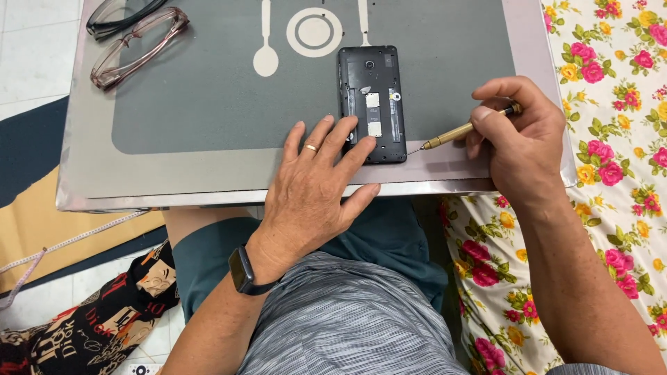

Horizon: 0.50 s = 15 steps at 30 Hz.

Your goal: The person uses a small screwdriver to remove screws from the back of a disassembled mobile phone placed on a table. They then use their fingers to adjust internal components and the back cover while another person folds cardboard nearby.

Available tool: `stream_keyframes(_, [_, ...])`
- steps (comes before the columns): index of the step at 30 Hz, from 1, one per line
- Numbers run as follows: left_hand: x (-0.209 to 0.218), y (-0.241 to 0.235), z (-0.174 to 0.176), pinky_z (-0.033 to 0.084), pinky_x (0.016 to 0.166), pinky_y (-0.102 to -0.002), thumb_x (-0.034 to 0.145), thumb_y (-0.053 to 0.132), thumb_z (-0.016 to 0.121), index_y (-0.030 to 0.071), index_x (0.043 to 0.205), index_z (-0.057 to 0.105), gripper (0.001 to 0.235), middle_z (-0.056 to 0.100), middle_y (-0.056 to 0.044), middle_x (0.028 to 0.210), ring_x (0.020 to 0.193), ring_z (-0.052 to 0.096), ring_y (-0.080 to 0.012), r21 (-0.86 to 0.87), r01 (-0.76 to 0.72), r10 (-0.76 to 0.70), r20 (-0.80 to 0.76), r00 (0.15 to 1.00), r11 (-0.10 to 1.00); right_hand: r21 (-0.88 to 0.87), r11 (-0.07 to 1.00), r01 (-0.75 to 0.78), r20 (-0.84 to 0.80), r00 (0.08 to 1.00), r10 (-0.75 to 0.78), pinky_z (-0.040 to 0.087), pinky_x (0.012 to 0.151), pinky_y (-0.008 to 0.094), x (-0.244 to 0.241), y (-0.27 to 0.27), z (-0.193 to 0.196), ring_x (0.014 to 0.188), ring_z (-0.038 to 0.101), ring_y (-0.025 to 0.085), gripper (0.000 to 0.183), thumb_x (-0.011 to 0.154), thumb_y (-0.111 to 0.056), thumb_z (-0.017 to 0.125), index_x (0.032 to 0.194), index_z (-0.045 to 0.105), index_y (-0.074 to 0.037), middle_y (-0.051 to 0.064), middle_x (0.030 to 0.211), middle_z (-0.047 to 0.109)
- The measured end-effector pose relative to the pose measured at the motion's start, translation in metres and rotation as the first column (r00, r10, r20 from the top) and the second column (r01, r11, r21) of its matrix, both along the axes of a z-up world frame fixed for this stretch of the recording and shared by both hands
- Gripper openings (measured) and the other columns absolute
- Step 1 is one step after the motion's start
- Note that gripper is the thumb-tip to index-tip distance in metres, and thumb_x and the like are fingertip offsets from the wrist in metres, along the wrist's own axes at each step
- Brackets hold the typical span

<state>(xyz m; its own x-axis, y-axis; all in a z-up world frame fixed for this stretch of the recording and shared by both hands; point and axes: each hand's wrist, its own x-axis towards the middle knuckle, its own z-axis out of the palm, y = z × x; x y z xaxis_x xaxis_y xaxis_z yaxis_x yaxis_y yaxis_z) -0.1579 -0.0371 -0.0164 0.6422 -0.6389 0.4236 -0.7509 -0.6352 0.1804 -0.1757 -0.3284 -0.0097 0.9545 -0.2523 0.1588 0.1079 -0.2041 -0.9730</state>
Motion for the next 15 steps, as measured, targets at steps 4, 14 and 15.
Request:
stream_keyframes(4, [0.0004,-0.0001,-0.0009,0.038,0.122,-0.064,0.105,0.047,0.073,0.015,0.148,0.062,0.055,0.058,-0.015,0.158,0.146,0.057,-0.041,0.002,0.0,0.0,-0.003,1.0,1.0,-0.031,0.999,-0.018,-0.004,1.0,0.018,0.058,0.061,0.029,-0.001,-0.0001,0.0,0.056,0.06,0.015,0.017,0.108,0.003,0.059,0.122,0.065,-0.005,0.004,0.084,0.055])
stream_keyframes(14, [-0.0001,0.0,-0.0007,0.038,0.123,-0.063,0.105,0.047,0.072,0.014,0.148,0.062,0.054,0.058,-0.015,0.158,0.146,0.056,-0.0408,0.001,-0.002,0.002,0.002,1.0,1.0,-0.054,0.997,-0.046,0.02,0.999,0.047,0.058,0.064,0.029,-0.0018,-0.0003,-0.0005,0.06,0.061,0.016,0.016,0.109,0.003,0.059,0.123,0.064,-0.003,0.005,0.092,0.054])
stream_keyframes(15, [-0.0001,0.0001,-0.0007,0.038,0.123,-0.063,0.106,0.047,0.071,0.015,0.149,0.062,0.055,0.058,-0.015,0.158,0.147,0.056,-0.0409,0.004,-0.001,0.001,-0.003,1.0,1.0,-0.064,0.997,-0.042,0.018,0.999,0.043,0.058,0.064,0.029,-0.0018,-0.0002,-0.0005,0.06,0.061,0.016,0.016,0.109,0.003,0.059,0.123,0.065,-0.003,0.005,0.091,0.054])
